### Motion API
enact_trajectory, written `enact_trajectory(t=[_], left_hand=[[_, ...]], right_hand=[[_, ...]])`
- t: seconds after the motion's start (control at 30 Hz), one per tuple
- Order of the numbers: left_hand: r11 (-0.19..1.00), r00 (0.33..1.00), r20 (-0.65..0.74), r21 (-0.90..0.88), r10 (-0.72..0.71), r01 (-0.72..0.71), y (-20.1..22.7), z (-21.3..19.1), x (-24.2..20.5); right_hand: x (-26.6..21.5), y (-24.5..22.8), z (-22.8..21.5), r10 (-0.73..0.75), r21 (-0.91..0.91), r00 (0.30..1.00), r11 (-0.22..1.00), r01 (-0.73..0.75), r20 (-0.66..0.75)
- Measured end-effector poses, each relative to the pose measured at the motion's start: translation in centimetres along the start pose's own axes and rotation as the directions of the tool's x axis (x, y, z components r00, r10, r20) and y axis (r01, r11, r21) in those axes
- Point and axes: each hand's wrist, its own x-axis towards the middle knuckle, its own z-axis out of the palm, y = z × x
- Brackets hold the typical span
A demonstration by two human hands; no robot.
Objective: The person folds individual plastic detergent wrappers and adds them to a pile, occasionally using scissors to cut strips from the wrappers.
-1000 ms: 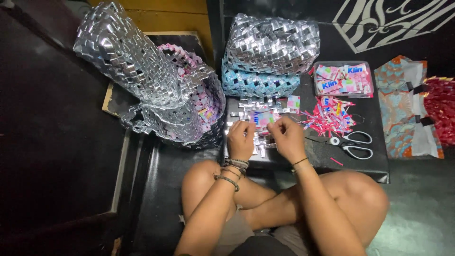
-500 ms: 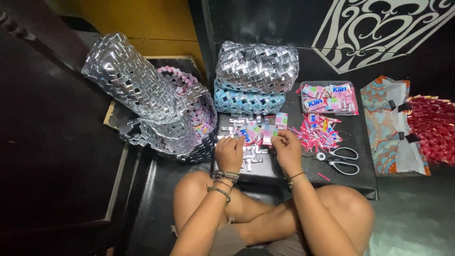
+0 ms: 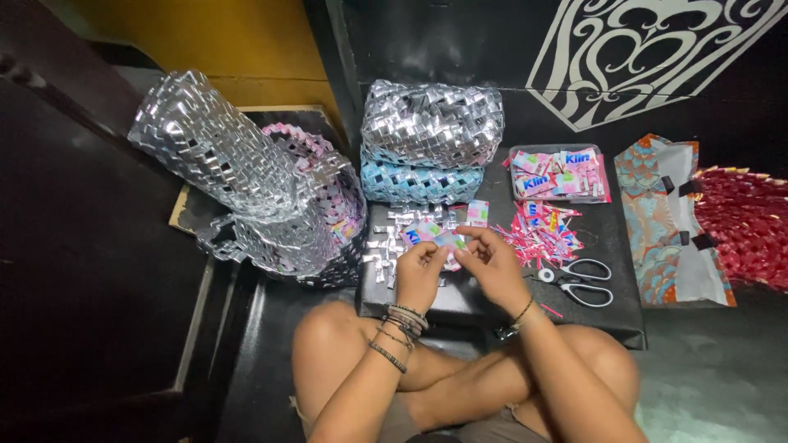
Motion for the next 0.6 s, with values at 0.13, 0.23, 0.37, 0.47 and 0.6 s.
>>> enact_trajectory(t=[0.13,0.23,0.37,0.47,0.6], left_hand=[[1.0,0.999,-0.05,0.003,0.006,-0.006,-0.2,0.5,-0.5],[0.998,0.996,-0.085,-0.056,-0.019,0.014,-1.4,0.8,-1.0],[0.985,0.998,-0.052,-0.169,-0.029,0.019,-1.3,0.4,-1.2],[0.984,0.998,-0.045,-0.174,-0.048,0.039,-0.8,0.0,-1.2],[0.991,0.991,-0.126,-0.132,-0.041,0.024,0.5,0.0,-1.3]], right_hand=[[-0.4,2.0,0.5,0.054,-0.004,0.998,0.999,-0.054,-0.014],[-0.5,2.2,0.7,0.025,-0.096,1.0,0.995,-0.026,-0.008],[-0.8,-0.7,1.4,-0.085,-0.248,0.993,0.963,0.102,0.082],[-0.6,-0.6,1.7,-0.126,-0.282,0.988,0.948,0.147,0.093],[-0.7,0.5,1.6,-0.091,-0.27,0.992,0.956,0.11,0.083]])
